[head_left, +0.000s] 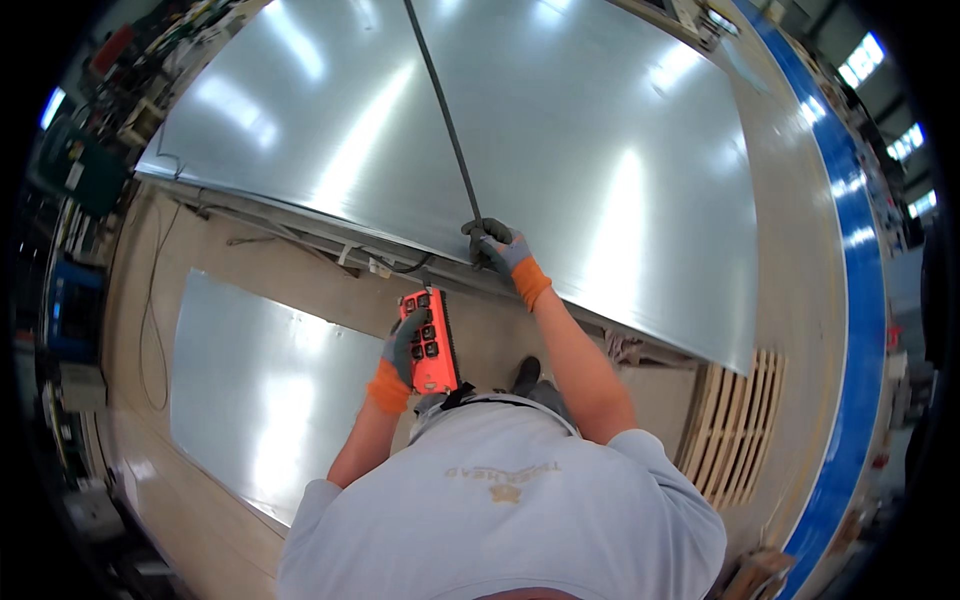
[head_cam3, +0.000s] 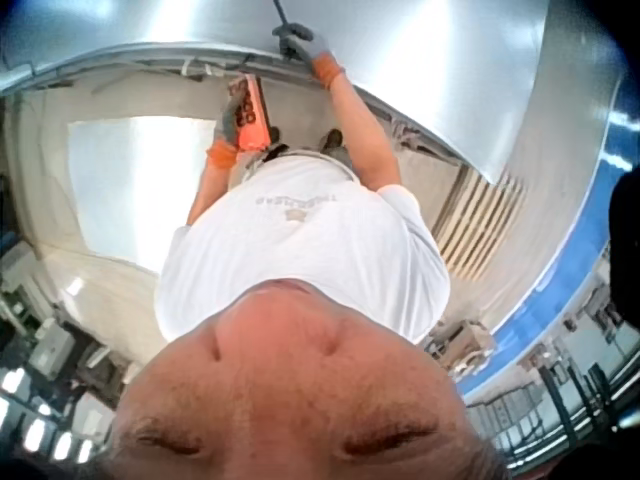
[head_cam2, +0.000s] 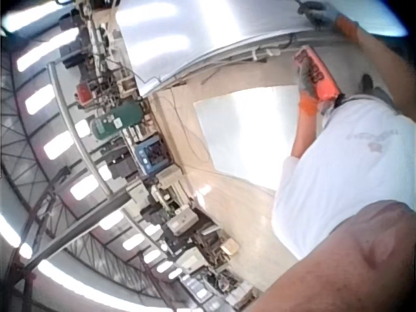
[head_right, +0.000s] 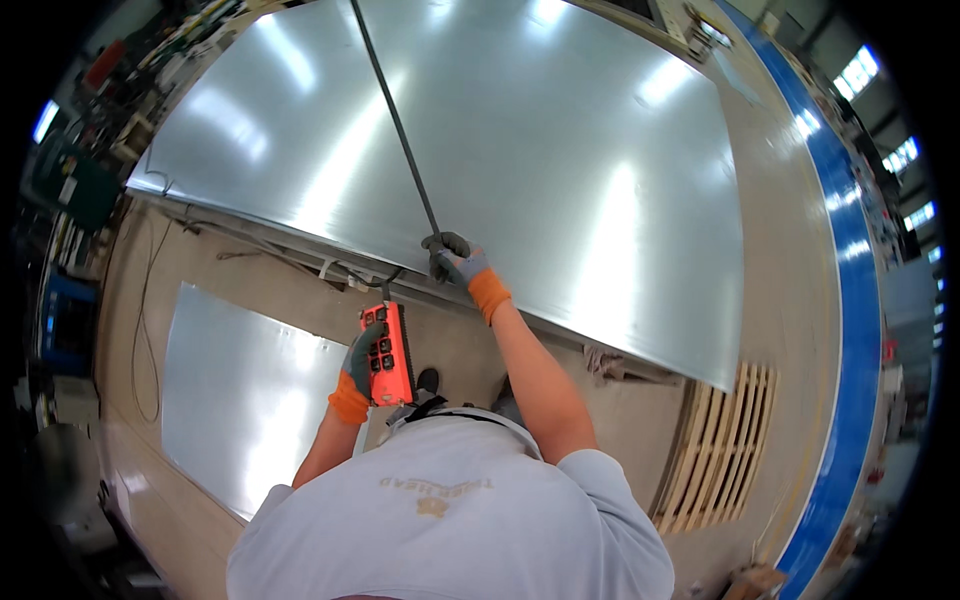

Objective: The person uses a handheld device to scan or measure a large metal sheet on a workbench, then lifts and repositions the sheet onto a conveyor system. The person handles the sheet with gloved hands and moves it from the bench to the conveyor.

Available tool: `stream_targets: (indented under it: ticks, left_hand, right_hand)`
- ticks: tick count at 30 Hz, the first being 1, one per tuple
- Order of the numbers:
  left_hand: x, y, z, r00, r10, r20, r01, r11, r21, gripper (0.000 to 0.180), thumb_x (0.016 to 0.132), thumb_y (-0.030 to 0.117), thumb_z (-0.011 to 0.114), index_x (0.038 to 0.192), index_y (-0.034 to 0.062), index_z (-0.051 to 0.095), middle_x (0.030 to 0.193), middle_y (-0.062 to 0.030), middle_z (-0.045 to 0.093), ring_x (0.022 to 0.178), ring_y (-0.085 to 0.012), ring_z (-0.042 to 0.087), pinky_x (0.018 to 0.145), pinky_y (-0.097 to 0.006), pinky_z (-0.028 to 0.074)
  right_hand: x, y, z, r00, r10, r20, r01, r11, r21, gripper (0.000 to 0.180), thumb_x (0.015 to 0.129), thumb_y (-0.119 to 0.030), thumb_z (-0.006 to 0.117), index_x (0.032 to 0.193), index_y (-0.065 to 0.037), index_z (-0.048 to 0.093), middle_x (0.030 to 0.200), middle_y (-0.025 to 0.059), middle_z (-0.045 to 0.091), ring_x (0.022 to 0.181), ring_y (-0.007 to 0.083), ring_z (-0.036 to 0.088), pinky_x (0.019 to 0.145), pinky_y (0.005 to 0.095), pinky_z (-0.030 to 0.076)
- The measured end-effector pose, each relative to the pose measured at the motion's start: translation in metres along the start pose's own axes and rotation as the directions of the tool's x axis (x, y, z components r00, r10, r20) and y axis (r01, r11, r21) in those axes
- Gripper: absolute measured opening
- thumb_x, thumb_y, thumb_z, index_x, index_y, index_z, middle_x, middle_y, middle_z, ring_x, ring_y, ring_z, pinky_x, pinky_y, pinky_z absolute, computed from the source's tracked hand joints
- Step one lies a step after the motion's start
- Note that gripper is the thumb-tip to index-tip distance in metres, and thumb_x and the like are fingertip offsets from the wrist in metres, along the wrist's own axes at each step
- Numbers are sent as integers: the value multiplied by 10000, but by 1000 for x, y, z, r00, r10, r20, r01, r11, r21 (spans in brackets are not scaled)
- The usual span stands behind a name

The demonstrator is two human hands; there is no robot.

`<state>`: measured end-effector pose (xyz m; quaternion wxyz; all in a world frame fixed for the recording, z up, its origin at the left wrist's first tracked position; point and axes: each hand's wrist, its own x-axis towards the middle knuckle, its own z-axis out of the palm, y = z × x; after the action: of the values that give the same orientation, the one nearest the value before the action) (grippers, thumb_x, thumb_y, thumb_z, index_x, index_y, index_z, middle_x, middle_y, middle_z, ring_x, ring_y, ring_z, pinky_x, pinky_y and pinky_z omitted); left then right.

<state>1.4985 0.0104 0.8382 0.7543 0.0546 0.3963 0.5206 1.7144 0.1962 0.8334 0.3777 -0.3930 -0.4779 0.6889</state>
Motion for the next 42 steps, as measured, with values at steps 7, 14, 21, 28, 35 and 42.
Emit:
stream_targets:
  ticks: [7, 14, 21, 28, 35, 42]
  left_hand:
    - [-17, 10, 16, 984, 98, -150, -92, 995, 43, 275, 953, 325, 688, 1095, 89, 682, 883, -54, 742, 701, -174, 724, 635, -333, 633]
    - [-20, -9, 29, 988, 56, -143, -81, 980, -180, 326, 957, 345, 687, 1172, 100, 669, 942, -41, 739, 770, -164, 725, 688, -324, 629]
    - [-18, -17, 43, 995, 85, 53, -69, 966, -248, 418, 982, 444, 643, 1252, 124, 658, 990, -49, 737, 818, -184, 727, 717, -347, 630]
    - [-12, -41, 45, 996, 84, 30, -79, 988, -133, 496, 1043, 430, 542, 1428, 120, 572, 1087, -83, 731, 882, -190, 721, 778, -349, 624]
    - [71, -26, 51, 970, 109, 219, -76, 985, -153, 445, 1033, 397, 589, 1385, 125, 596, 1160, -41, 714, 931, -183, 711, 816, -365, 614]
    - [126, -40, 89, 925, 54, 376, 34, 974, -224, 434, 1028, 428, 589, 1329, 116, 606, 1122, -67, 708, 904, -201, 703, 772, -356, 614]
  right_hand:
    - [26, -21, 20, 999, 30, -10, -31, 993, -117, 245, 977, -153, 600, 1149, -4, 690, 789, 33, 649, 693, 122, 608, 639, 276, 511]
    - [-9, -34, -31, 999, 45, -14, -46, 996, -77, 245, 978, -150, 578, 1137, 8, 677, 790, 54, 658, 729, 127, 639, 677, 271, 522]
    - [-40, -29, -77, 997, 56, -45, -61, 992, -114, 248, 982, -172, 637, 1154, 3, 678, 851, 60, 684, 774, 138, 665, 729, 282, 553]
    - [-46, -25, -81, 979, 144, -144, -162, 979, -123, 226, 945, -119, 690, 1135, 1, 718, 913, 69, 720, 819, 157, 689, 736, 293, 563]
    - [-41, -12, -63, 974, 77, -212, -103, 988, -114, 217, 888, -54, 687, 1086, 23, 730, 930, 93, 736, 816, 160, 685, 736, 297, 556]
    - [-46, -3, -77, 964, 0, -266, -77, 958, -276, 293, 921, -127, 703, 1196, -28, 720, 1065, 73, 750, 989, 162, 698, 845, 282, 552]
